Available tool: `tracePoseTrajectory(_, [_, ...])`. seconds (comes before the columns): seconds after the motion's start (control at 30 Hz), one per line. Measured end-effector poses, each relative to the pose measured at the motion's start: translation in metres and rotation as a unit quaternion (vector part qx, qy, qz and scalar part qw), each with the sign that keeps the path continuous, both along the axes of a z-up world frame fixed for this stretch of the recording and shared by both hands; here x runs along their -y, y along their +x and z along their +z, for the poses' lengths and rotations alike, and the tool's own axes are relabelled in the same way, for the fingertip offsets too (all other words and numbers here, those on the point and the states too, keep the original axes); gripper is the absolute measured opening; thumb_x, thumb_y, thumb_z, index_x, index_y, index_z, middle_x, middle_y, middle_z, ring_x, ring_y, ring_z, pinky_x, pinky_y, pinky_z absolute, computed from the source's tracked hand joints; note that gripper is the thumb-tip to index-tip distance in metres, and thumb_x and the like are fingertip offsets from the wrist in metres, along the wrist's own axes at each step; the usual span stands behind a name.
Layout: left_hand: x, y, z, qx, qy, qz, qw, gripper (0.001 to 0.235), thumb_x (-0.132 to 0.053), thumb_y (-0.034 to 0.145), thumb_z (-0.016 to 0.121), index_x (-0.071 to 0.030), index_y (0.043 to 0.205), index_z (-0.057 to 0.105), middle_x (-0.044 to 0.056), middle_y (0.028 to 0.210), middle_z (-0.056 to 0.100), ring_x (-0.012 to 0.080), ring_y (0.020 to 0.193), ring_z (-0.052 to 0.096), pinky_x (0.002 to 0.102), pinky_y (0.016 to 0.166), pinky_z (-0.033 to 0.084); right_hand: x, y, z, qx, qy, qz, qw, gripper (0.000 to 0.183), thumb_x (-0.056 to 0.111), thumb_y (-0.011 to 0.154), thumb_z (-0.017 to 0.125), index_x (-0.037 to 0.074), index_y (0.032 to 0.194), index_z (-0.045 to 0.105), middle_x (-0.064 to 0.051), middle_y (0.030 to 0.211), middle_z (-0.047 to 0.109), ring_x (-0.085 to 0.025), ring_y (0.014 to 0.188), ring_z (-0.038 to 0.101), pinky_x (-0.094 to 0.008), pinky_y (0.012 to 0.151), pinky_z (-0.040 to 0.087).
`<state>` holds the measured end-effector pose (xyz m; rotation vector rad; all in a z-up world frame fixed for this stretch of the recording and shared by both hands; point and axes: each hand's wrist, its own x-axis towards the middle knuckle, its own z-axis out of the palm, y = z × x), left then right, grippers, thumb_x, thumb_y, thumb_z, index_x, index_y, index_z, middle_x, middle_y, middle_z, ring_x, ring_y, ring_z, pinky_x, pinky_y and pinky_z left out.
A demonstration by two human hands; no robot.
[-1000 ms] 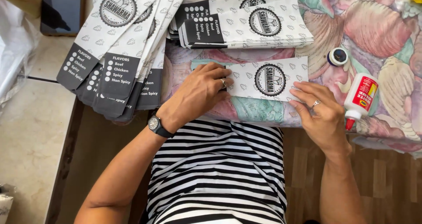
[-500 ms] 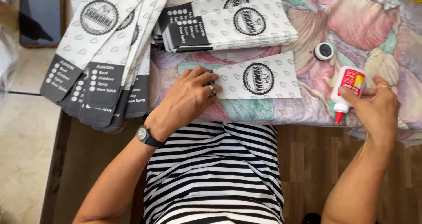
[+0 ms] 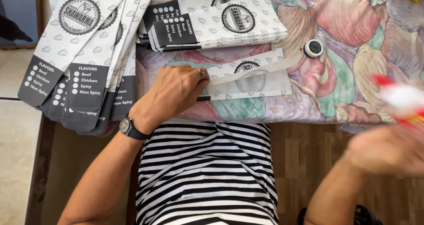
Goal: Folding and gluing paper bags for food packaging
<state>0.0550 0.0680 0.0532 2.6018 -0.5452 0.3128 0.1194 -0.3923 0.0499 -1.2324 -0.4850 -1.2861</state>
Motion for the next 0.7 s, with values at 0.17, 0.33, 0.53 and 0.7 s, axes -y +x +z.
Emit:
tracePoseTrajectory(0.17, [-0.002,0.001,-0.008,0.036,-0.033,0.018,0.999,0.026,-0.011,0.102,0.064,-0.006,0.08,0.052,0.009,0.057,0.053,0.035,0.048,0.048,0.045,0.045,0.03,-0.074,-0.021,0.003,-0.322,-0.091,0.066,0.94,0.041,0.0,0.089,0.089,-0.003,0.12,0.062,-0.012,0.106,0.067,-0.021,0.099,0.068,-0.046,0.093,0.068])
tracePoseTrajectory(0.33, [-0.005,0.01,-0.003,0.048,-0.026,0.009,0.998,0.031,-0.009,0.104,0.065,-0.007,0.078,0.049,0.004,0.059,0.049,0.0193,0.046,0.041,0.039,0.043,0.03,-0.093,-0.008,-0.007,-0.358,-0.139,0.071,0.92,0.042,0.006,0.087,0.091,-0.002,0.116,0.061,-0.013,0.102,0.067,-0.021,0.093,0.066,-0.038,0.081,0.063])
tracePoseTrajectory(0.53, [-0.005,0.003,-0.006,0.038,-0.03,0.01,0.999,0.035,-0.009,0.106,0.065,-0.008,0.076,0.045,0.003,0.058,0.042,0.0181,0.047,0.032,0.038,0.044,0.025,-0.092,0.008,-0.031,-0.373,-0.114,0.125,0.912,0.039,0.006,0.087,0.089,0.0,0.115,0.061,-0.011,0.101,0.068,-0.019,0.092,0.066,-0.037,0.085,0.064])
tracePoseTrajectory(0.7, [-0.006,0.004,-0.01,0.026,-0.039,0.012,0.999,0.04,-0.012,0.107,0.064,-0.008,0.073,0.043,0.004,0.056,0.044,0.0214,0.044,0.034,0.04,0.044,0.028,-0.058,0.021,-0.038,-0.339,-0.073,0.118,0.931,0.044,0.001,0.088,0.089,-0.003,0.122,0.061,-0.018,0.107,0.07,-0.025,0.097,0.069,-0.044,0.089,0.067])
